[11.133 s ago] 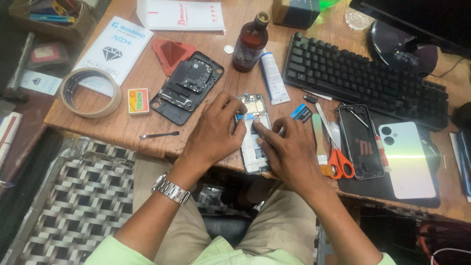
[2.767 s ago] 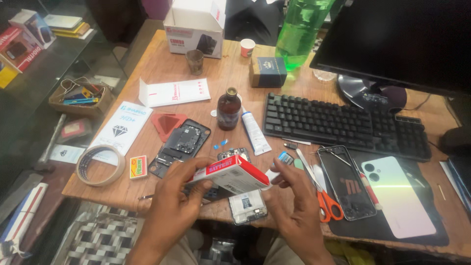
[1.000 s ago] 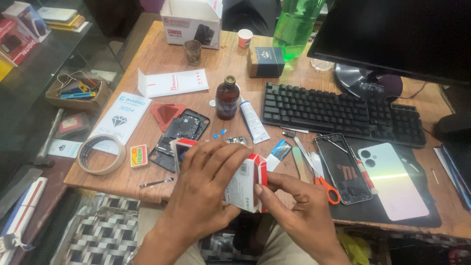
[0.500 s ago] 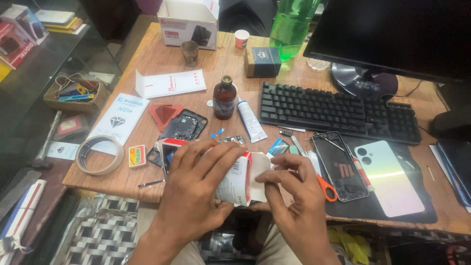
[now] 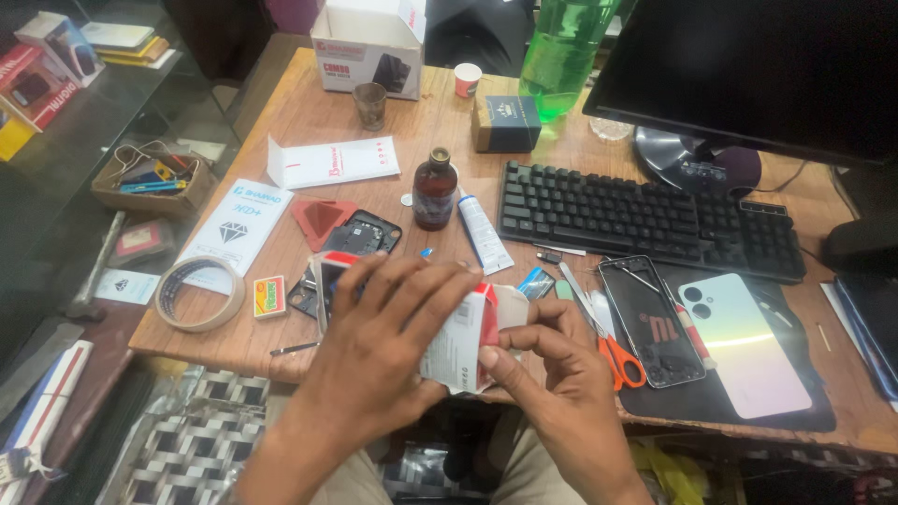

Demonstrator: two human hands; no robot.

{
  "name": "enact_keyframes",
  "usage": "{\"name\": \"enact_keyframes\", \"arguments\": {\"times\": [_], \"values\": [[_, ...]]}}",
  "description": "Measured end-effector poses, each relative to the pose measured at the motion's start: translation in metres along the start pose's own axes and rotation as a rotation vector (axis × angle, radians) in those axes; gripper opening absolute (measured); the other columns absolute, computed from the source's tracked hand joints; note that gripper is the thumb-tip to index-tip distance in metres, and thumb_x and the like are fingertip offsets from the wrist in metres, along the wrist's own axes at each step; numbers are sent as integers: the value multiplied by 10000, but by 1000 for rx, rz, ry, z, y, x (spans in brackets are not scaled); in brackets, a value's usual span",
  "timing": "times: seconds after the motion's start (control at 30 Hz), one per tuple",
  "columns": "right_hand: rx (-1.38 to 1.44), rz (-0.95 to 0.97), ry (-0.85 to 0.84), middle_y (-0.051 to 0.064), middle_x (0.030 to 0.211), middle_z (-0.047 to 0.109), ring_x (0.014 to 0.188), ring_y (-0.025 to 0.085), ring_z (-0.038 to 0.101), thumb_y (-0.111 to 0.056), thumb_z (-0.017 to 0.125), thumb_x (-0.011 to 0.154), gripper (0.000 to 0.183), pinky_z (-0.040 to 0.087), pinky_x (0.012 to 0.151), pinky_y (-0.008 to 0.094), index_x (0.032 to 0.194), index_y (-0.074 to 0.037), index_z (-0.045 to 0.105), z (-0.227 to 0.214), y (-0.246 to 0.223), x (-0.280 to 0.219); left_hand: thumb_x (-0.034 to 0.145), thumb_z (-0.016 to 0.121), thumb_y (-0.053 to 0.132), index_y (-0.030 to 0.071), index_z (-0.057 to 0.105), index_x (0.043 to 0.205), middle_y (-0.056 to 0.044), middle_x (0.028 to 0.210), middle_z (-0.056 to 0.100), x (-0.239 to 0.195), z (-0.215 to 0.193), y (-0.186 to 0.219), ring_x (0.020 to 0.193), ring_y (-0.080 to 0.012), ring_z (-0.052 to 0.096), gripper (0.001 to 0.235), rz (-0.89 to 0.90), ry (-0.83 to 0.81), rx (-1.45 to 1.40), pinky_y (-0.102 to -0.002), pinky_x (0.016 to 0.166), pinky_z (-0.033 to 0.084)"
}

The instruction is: The person works on a disassembled smartphone, applying adhesive strips to the internal frame and placing a battery into the chassis. They handle the phone, adhesive, and battery while seated at a cluttered workbench.

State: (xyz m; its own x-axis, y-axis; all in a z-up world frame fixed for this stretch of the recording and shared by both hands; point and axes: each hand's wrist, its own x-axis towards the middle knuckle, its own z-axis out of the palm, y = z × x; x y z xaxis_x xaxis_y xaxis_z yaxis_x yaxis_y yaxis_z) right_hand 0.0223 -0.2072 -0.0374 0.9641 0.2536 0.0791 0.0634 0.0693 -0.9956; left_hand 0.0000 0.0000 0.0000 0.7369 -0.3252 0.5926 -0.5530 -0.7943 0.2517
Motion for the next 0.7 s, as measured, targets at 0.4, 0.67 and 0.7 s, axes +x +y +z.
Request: {"name": "enact_keyframes", "arguments": {"times": [0.4, 0.67, 0.7], "values": [[636, 139, 0, 155, 1138, 719, 1061, 226, 697, -221, 523, 1062, 251, 562, 981, 453, 1142, 11, 574, -9, -8, 4, 424, 851, 225, 67, 447, 1473, -103, 1317, 554, 18, -38, -30, 1248, -305, 474, 1135, -10, -110, 74, -504, 1152, 223], [297, 86, 136, 154, 1052, 773, 920, 162, 729, -29, 720, 885, 347, 579, 811, 304, 1204, 6, 588, -9, 4, 10, 419, 892, 299, 97, 444, 1523, -91, 1399, 556, 20, -32, -57, 1334, -271, 459, 1208, 32, -283, 194, -488, 1184, 197], [301, 100, 175, 148, 1024, 765, 891, 163, 728, -35, 720, 883, 355, 580, 782, 300, 1209, -6, 584, -15, 6, 9, 404, 907, 311, 110, 445, 1526, -85, 1402, 555, 22, -35, -69, 1345, -265, 453, 1230, -4, -325, 227, -472, 1189, 200]]}}
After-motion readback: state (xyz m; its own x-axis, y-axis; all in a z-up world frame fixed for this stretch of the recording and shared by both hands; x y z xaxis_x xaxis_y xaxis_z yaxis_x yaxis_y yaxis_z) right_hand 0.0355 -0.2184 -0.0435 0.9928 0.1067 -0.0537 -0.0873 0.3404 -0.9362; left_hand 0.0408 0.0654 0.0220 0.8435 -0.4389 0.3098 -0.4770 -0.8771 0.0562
